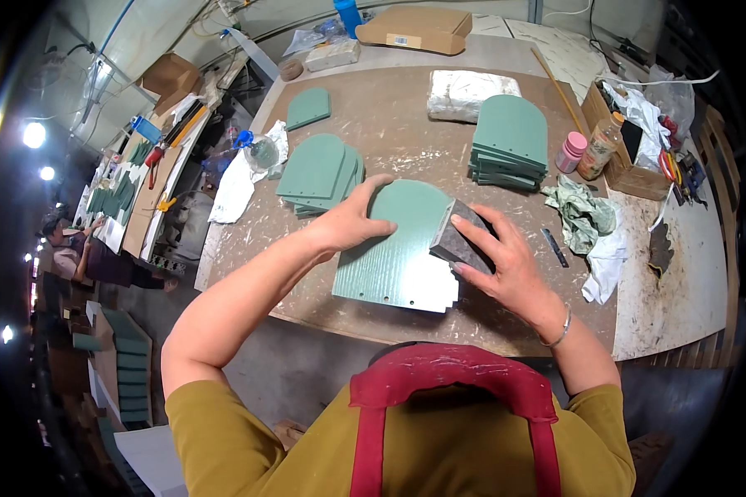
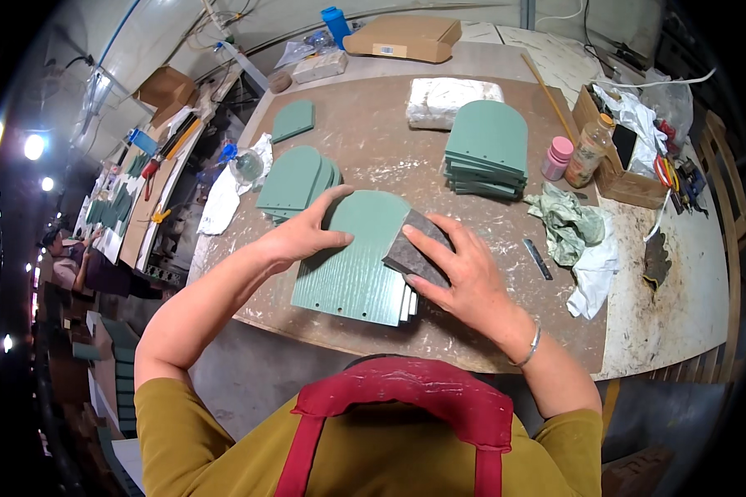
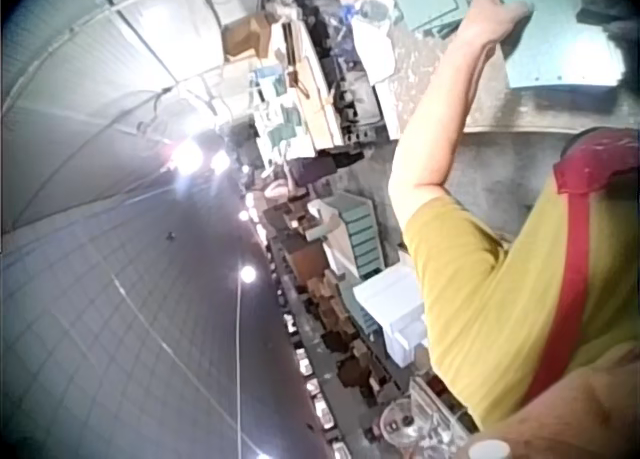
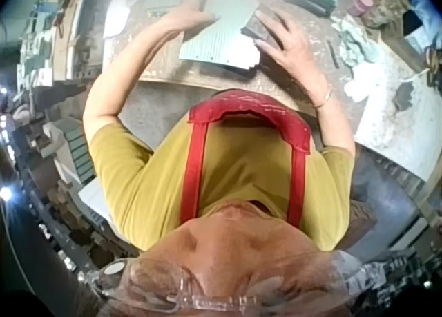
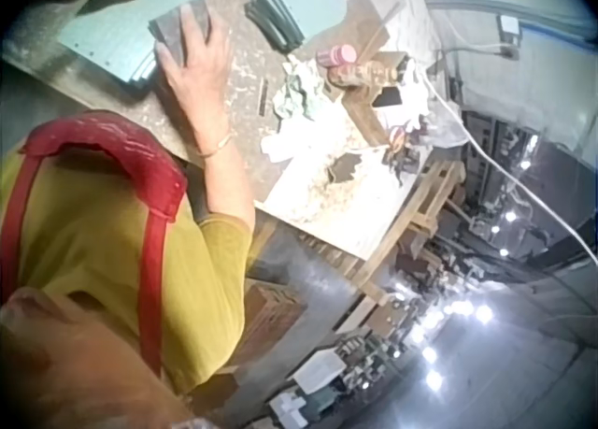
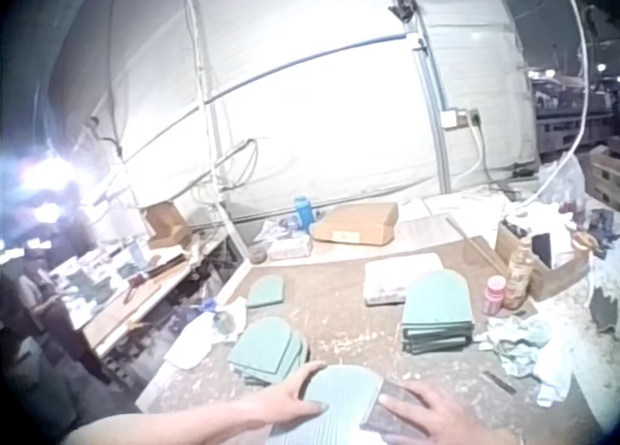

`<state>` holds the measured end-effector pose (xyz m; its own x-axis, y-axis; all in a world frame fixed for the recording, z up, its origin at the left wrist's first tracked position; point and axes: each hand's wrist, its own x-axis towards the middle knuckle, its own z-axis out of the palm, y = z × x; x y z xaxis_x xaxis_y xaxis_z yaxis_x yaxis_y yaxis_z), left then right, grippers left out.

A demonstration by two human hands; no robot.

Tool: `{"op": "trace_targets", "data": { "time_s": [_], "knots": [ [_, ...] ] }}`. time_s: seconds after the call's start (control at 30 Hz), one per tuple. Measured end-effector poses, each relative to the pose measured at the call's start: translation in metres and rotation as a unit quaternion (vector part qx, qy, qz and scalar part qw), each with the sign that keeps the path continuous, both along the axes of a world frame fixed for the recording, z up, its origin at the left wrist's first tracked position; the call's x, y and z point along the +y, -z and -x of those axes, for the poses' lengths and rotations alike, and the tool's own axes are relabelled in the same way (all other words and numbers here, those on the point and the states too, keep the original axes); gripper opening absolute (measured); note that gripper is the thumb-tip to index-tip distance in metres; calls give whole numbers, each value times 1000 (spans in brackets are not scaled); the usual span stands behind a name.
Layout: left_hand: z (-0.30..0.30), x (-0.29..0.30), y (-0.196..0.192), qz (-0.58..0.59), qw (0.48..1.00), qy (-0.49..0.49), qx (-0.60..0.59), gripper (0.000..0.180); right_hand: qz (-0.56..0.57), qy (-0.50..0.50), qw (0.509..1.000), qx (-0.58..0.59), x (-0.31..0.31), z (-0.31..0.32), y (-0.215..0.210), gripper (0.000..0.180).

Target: The person sands green curved panels one by one using a sanding block, wipes them with a cloth, and then stacks them on top of each other.

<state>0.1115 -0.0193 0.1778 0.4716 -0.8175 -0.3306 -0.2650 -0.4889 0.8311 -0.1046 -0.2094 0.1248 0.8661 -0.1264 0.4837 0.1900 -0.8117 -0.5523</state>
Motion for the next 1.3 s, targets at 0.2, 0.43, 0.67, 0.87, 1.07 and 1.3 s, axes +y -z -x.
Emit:
{"op": "trace_targets", "data": {
  "time_s": [0.2, 0.43, 0.67, 0.87, 1.07, 1.3],
  "knots": [
    [-3, 0, -1, -11, 1000, 13, 24, 81, -4, 2, 1000, 6, 1, -1, 2, 60],
    [-18, -30, -9, -24, 999, -26, -16, 49, 5, 7, 1000, 4, 0, 1, -1, 60],
    [-35, -41, 19, -13, 998, -43, 35, 34, -2, 3, 1000, -4, 2, 0, 0, 59],
    [-31, -43, 12, -32, 999, -32, 30, 35, -6, 1, 1000, -12, 2, 0, 1, 60],
    [-26, -46, 5, -42, 998, -41, 34, 33, -7, 5, 1000, -10, 3, 0, 2, 60],
    [-15, -23, 15, 172, 926, -23, -336, 18, -10, 6, 1000, -6, 1, 0, -4, 58]
  ]
}}
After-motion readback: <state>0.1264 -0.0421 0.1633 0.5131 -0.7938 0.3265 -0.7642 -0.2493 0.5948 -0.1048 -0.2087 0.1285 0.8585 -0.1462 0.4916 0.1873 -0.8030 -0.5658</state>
